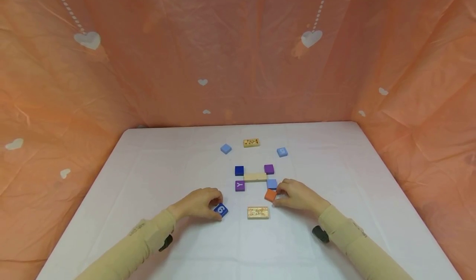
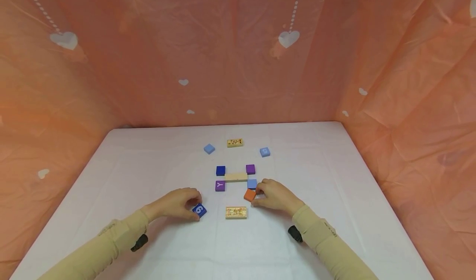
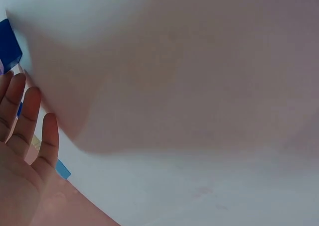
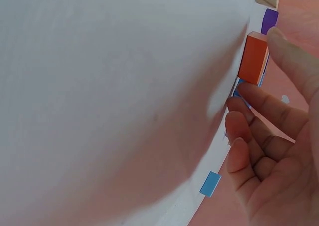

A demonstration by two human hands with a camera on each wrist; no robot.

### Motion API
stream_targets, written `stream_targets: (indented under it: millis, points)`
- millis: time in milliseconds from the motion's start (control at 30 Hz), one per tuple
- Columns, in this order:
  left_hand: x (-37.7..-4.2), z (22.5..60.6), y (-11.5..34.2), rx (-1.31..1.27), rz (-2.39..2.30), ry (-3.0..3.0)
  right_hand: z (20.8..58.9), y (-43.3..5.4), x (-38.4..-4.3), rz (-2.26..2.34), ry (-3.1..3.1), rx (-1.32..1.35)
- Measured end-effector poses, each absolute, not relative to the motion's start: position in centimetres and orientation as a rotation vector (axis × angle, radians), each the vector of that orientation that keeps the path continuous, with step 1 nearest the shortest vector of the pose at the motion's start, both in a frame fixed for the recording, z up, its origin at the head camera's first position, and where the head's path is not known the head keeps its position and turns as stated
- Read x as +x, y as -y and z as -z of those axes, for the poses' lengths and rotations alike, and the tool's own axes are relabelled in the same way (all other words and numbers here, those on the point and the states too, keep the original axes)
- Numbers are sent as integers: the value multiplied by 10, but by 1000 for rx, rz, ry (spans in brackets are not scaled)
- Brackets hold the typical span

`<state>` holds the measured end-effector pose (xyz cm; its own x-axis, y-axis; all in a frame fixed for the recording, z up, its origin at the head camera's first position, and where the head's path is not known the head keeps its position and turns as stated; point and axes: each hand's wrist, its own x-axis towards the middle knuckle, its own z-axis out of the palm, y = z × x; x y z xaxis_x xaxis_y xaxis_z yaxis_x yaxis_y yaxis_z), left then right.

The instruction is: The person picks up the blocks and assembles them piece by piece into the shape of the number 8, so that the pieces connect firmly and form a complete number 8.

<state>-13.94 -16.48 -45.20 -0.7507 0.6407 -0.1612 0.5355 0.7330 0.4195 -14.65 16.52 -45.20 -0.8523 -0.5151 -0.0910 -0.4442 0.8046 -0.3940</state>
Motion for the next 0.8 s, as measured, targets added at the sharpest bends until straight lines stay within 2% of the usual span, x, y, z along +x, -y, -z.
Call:
stream_targets:
  millis: [800]
  points:
    - [-143, 454, 144, 955, -511, -2742, 448, -165, -145, 553, -2796, -776]
